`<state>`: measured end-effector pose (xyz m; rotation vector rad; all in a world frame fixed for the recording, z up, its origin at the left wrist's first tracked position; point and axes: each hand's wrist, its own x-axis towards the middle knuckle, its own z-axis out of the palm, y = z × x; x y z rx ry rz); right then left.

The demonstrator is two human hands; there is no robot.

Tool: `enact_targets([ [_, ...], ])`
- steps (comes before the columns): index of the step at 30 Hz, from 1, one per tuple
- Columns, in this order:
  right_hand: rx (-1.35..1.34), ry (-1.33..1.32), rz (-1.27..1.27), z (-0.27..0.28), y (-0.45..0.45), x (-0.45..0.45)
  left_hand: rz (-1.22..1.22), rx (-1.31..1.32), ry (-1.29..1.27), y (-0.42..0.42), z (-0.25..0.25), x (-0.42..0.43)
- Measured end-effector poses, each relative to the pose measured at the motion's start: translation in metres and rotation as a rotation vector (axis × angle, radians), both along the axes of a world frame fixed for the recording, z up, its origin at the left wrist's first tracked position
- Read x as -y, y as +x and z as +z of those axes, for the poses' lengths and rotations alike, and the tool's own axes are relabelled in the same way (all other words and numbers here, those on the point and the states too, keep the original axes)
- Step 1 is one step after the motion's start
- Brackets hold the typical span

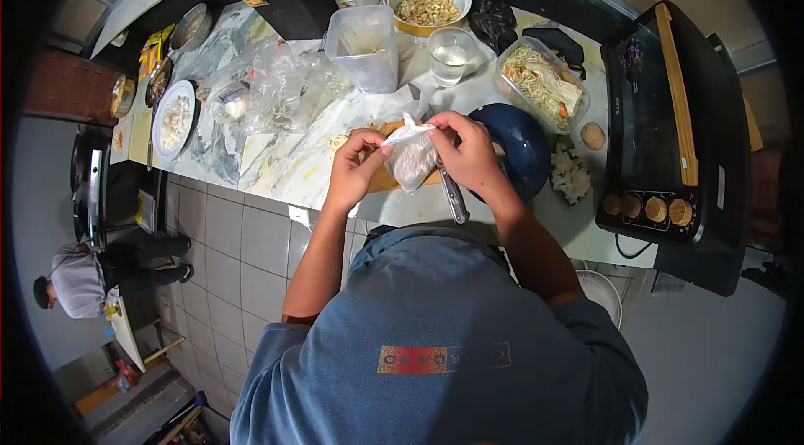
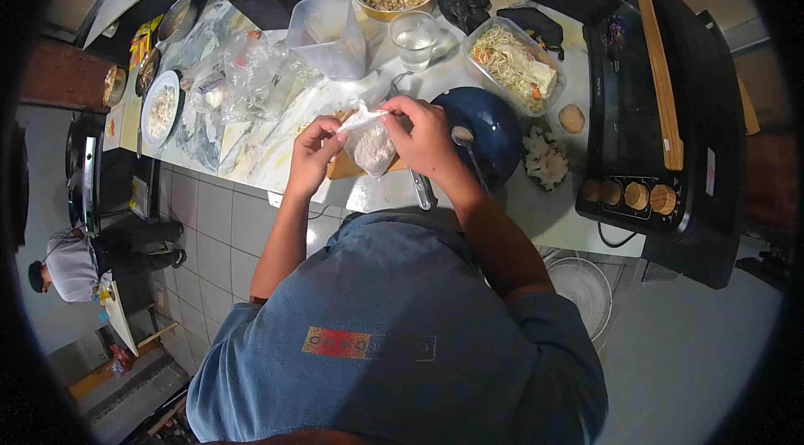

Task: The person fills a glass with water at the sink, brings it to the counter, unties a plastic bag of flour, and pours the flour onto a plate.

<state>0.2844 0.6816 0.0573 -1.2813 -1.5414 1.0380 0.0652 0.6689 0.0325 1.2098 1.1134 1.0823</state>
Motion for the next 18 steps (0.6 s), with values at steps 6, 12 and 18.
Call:
enact_targets([
  [6,0.002,0.391,0.117,0.011,-0.007,-0.002,-0.225,-0.129,0.128,0.011,0.030,-0.010],
  [12,0.117,0.272,0.131,0.019,0.004,0.001,-0.051,0.299,-0.079,0.009,0.030,-0.001],
  [18,0.018,0.221,0.097,0.026,0.001,0.003,0.043,0.377,-0.049,0.023,0.047,-0.006],
])
